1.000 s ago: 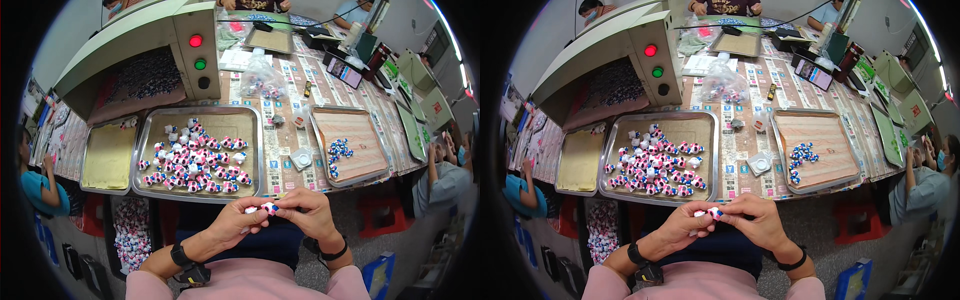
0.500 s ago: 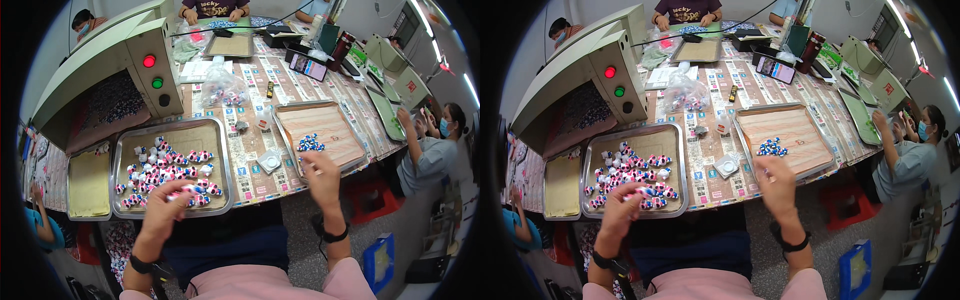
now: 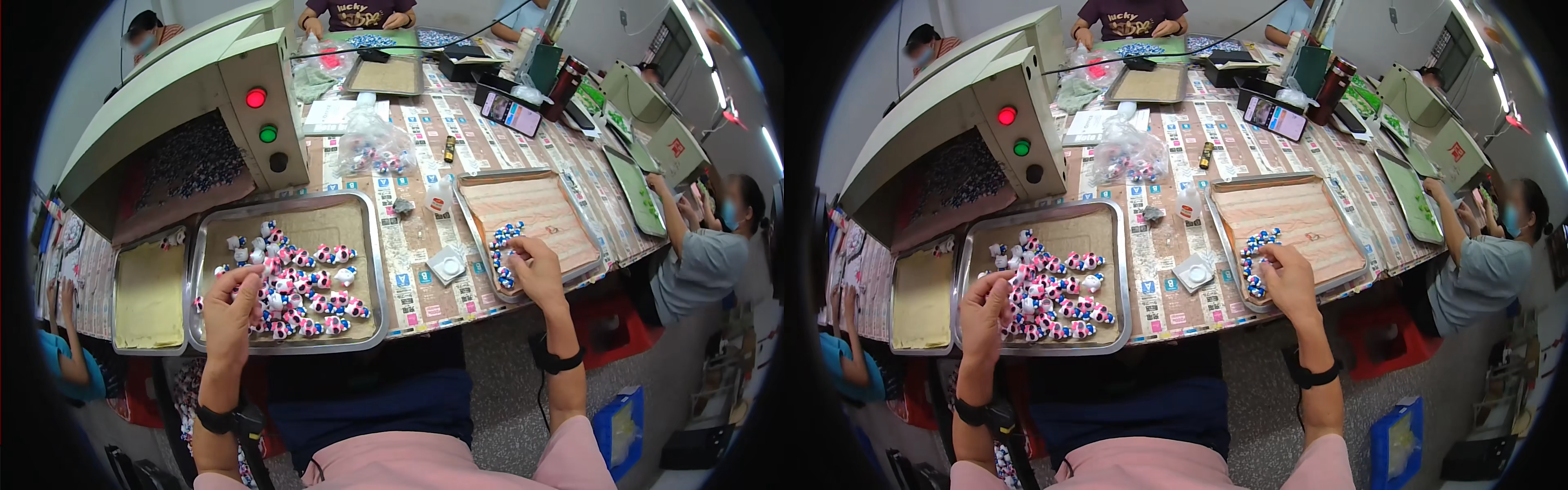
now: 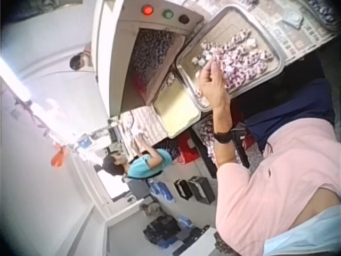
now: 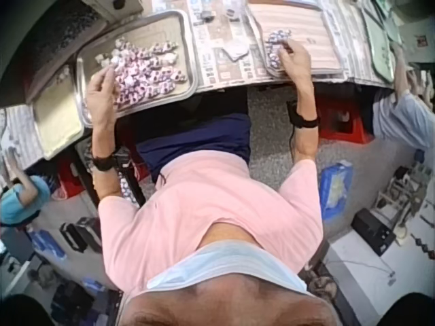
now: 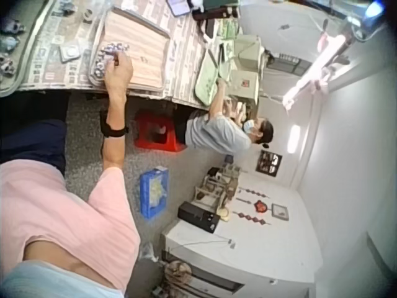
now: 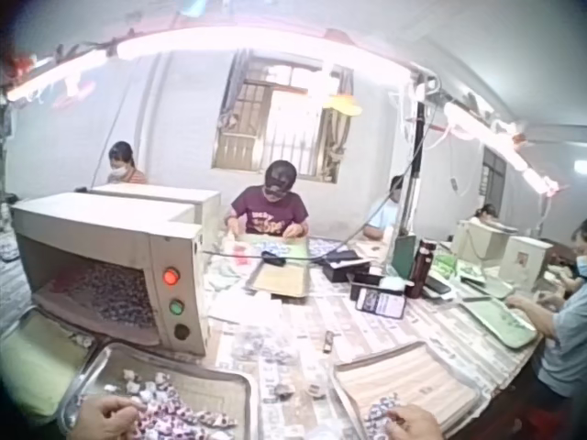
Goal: The person repeatedly picks up small white cylindrical objects and blue patterned caps from trays on a table. They insert the caps into the white objects by hand and place the assembled items onto a wooden board. The process is repetitive and performed one at a time.
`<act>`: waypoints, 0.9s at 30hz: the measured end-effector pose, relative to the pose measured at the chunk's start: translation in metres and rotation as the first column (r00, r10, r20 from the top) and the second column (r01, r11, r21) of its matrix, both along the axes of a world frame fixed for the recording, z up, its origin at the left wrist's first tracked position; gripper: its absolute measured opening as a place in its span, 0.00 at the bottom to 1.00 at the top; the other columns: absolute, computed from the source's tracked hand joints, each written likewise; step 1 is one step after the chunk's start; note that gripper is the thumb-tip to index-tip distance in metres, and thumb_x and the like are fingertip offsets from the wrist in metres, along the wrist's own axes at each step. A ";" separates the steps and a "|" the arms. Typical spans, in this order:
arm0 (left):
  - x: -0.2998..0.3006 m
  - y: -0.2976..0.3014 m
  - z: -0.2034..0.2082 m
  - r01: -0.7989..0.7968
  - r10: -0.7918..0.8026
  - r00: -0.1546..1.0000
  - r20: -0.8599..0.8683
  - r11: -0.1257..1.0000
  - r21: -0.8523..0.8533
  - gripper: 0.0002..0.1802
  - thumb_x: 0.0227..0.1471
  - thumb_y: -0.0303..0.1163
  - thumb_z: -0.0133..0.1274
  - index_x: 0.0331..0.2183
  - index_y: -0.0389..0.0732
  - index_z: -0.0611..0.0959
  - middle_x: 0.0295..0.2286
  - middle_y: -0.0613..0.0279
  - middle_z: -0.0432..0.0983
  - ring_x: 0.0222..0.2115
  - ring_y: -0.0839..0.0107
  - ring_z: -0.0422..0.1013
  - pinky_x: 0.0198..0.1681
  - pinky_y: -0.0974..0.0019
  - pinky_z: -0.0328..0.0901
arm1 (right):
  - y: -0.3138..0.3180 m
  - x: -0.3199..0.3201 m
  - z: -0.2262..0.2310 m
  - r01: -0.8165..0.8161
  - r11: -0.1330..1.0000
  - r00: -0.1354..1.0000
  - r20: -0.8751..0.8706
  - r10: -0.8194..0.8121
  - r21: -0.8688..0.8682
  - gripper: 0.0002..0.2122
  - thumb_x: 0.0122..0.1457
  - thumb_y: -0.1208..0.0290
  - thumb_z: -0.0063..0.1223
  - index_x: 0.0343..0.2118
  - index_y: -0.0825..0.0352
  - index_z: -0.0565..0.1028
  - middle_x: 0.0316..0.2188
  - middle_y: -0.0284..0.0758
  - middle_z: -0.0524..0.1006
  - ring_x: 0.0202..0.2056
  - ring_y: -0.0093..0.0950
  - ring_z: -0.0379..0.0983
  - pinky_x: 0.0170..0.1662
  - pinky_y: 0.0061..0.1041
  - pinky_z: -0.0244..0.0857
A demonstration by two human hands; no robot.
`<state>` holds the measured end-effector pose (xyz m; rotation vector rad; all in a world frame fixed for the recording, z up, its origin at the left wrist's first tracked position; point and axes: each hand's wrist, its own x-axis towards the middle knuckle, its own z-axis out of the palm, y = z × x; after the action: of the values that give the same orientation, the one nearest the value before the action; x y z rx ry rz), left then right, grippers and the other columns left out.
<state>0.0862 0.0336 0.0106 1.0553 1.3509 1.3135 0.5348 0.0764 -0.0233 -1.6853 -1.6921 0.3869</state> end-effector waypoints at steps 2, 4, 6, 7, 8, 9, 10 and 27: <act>0.014 -0.012 0.008 0.080 -0.038 0.879 0.476 0.995 -0.068 0.17 0.59 0.36 0.49 0.45 0.35 0.77 0.27 0.70 0.70 0.18 0.86 0.61 0.16 0.81 0.55 | -0.006 0.002 -0.002 -0.056 0.998 0.998 0.005 0.056 0.020 0.10 0.52 0.81 0.53 0.38 0.69 0.77 0.30 0.37 0.74 0.30 0.27 0.72 0.35 0.22 0.66; 0.034 -0.017 0.013 0.265 -0.033 0.656 0.754 0.945 -0.190 0.21 0.59 0.37 0.46 0.49 0.33 0.72 0.31 0.66 0.69 0.23 0.85 0.63 0.17 0.81 0.55 | -0.015 -0.001 0.002 -0.102 0.995 0.983 -0.154 0.101 0.000 0.10 0.53 0.80 0.52 0.39 0.70 0.77 0.30 0.33 0.74 0.31 0.23 0.71 0.35 0.20 0.66; 0.055 -0.024 0.020 0.466 -0.039 0.448 0.893 0.863 -0.196 0.23 0.56 0.31 0.45 0.52 0.32 0.68 0.35 0.64 0.67 0.28 0.83 0.63 0.19 0.78 0.58 | -0.024 -0.012 0.010 -0.158 0.983 0.923 -0.366 0.115 -0.091 0.09 0.55 0.80 0.52 0.40 0.71 0.76 0.30 0.30 0.74 0.33 0.20 0.70 0.36 0.19 0.65; 0.060 -0.029 0.012 0.523 -0.062 0.405 0.912 0.834 -0.176 0.23 0.55 0.28 0.45 0.53 0.32 0.67 0.37 0.63 0.67 0.31 0.80 0.65 0.19 0.76 0.59 | -0.029 -0.017 0.015 -0.196 0.966 0.870 -0.484 0.093 -0.168 0.09 0.56 0.80 0.51 0.40 0.71 0.76 0.31 0.29 0.73 0.34 0.19 0.70 0.36 0.18 0.65; 0.068 -0.031 0.009 0.541 -0.066 0.423 0.904 0.818 -0.193 0.23 0.55 0.28 0.45 0.53 0.33 0.67 0.40 0.60 0.69 0.33 0.78 0.68 0.20 0.75 0.62 | -0.034 -0.021 0.021 -0.233 0.942 0.810 -0.584 0.051 -0.242 0.09 0.57 0.79 0.51 0.40 0.71 0.76 0.32 0.28 0.73 0.34 0.18 0.69 0.37 0.17 0.64; 0.073 -0.034 0.009 0.559 -0.070 0.440 0.895 0.802 -0.212 0.22 0.55 0.27 0.45 0.52 0.34 0.68 0.42 0.58 0.70 0.36 0.76 0.71 0.22 0.73 0.65 | -0.038 -0.028 0.027 -0.268 0.935 0.786 -0.614 0.072 -0.234 0.09 0.57 0.79 0.51 0.40 0.72 0.76 0.33 0.28 0.73 0.35 0.17 0.69 0.37 0.17 0.64; 0.079 -0.034 0.010 0.565 -0.067 0.448 0.892 0.794 -0.224 0.22 0.55 0.27 0.45 0.52 0.34 0.68 0.44 0.56 0.70 0.37 0.75 0.72 0.24 0.73 0.67 | -0.043 -0.034 0.033 -0.289 0.931 0.765 -0.639 0.084 -0.223 0.09 0.57 0.79 0.52 0.40 0.72 0.76 0.34 0.28 0.73 0.35 0.17 0.69 0.38 0.16 0.64; 0.091 -0.057 -0.016 0.638 -0.231 0.515 0.826 0.746 -0.189 0.19 0.60 0.28 0.46 0.53 0.37 0.70 0.46 0.55 0.70 0.44 0.67 0.73 0.42 0.71 0.73 | -0.010 -0.072 0.024 -0.276 0.959 0.948 -0.144 0.282 0.065 0.07 0.52 0.81 0.57 0.34 0.71 0.79 0.30 0.36 0.77 0.31 0.23 0.73 0.32 0.20 0.65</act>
<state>0.1772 -0.0230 -0.0050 0.3440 0.5901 0.7777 0.4630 0.0662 0.0008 -1.3497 -1.8136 0.5916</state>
